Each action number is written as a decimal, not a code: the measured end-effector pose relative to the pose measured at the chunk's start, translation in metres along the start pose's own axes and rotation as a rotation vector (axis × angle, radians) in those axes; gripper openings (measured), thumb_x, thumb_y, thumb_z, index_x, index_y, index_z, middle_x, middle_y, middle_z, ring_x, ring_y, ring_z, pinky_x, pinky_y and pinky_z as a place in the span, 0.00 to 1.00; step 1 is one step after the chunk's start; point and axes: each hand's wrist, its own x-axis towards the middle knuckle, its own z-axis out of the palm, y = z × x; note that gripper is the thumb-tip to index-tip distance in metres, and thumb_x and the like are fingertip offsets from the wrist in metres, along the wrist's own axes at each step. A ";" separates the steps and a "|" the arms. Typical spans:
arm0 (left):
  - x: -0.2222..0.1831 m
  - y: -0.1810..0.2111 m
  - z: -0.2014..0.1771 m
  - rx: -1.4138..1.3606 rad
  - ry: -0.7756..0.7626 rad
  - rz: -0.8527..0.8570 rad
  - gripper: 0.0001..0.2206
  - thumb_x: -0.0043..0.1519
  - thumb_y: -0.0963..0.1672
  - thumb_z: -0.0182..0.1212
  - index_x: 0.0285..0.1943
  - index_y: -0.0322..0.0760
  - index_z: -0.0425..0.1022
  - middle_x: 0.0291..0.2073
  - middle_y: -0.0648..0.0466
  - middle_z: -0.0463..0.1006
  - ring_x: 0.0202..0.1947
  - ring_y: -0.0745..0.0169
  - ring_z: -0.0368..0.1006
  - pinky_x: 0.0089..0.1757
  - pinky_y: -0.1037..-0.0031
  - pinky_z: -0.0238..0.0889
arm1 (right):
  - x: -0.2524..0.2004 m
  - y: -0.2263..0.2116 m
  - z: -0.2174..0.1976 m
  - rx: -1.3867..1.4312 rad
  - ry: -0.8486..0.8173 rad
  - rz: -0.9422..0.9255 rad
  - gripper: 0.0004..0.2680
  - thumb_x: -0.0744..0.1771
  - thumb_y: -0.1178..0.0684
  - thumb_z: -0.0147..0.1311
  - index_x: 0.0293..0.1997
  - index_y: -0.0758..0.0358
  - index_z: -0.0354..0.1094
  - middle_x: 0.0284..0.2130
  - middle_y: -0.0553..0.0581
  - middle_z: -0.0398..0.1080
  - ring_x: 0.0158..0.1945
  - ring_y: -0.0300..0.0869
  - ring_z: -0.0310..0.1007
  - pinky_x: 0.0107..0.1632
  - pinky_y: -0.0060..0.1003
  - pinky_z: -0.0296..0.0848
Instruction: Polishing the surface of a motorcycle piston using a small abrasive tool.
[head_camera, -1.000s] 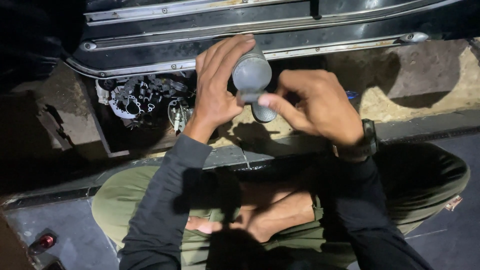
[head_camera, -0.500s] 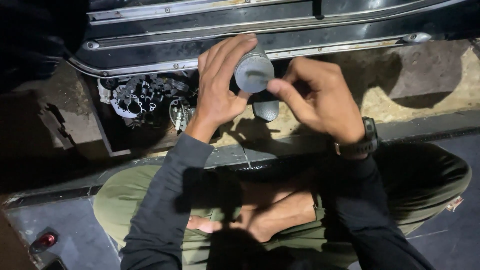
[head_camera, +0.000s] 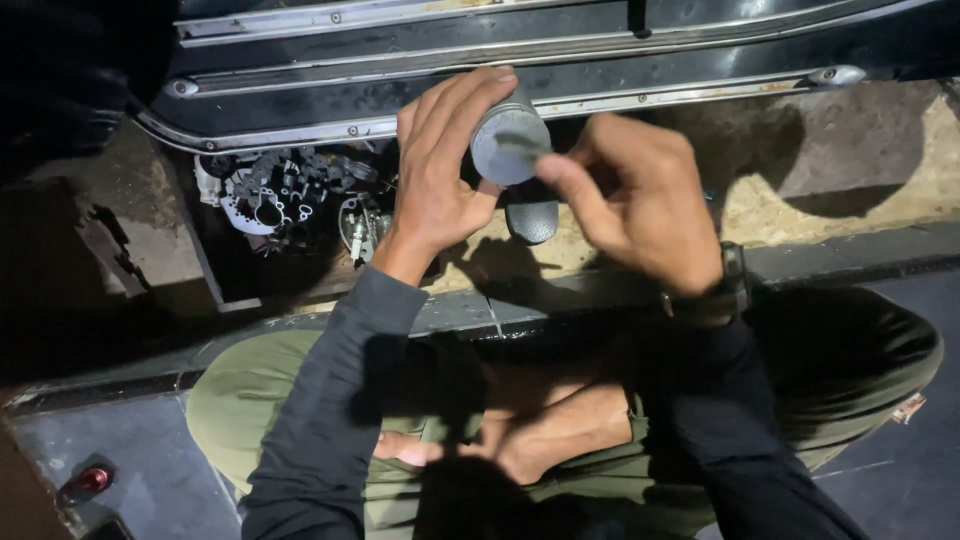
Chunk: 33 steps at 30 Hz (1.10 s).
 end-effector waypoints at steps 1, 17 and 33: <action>0.001 0.001 -0.001 0.000 -0.001 0.001 0.36 0.49 0.36 0.72 0.69 0.47 0.66 0.67 0.61 0.71 0.67 0.59 0.68 0.67 0.61 0.50 | 0.000 -0.004 0.000 0.000 0.001 0.001 0.12 0.70 0.58 0.64 0.29 0.70 0.65 0.19 0.52 0.62 0.18 0.37 0.51 0.21 0.31 0.50; 0.001 0.000 0.000 -0.019 0.007 0.010 0.33 0.50 0.38 0.71 0.68 0.44 0.67 0.66 0.58 0.72 0.66 0.57 0.67 0.67 0.60 0.51 | -0.004 0.000 0.002 -0.138 0.045 -0.067 0.13 0.71 0.55 0.65 0.28 0.68 0.66 0.18 0.52 0.61 0.17 0.39 0.50 0.22 0.34 0.50; -0.001 0.004 -0.002 0.019 0.035 0.051 0.38 0.47 0.38 0.77 0.69 0.45 0.65 0.65 0.56 0.72 0.65 0.55 0.69 0.64 0.61 0.53 | -0.010 0.000 -0.008 -0.147 0.044 -0.124 0.13 0.71 0.55 0.65 0.30 0.69 0.66 0.19 0.57 0.63 0.19 0.45 0.54 0.26 0.39 0.56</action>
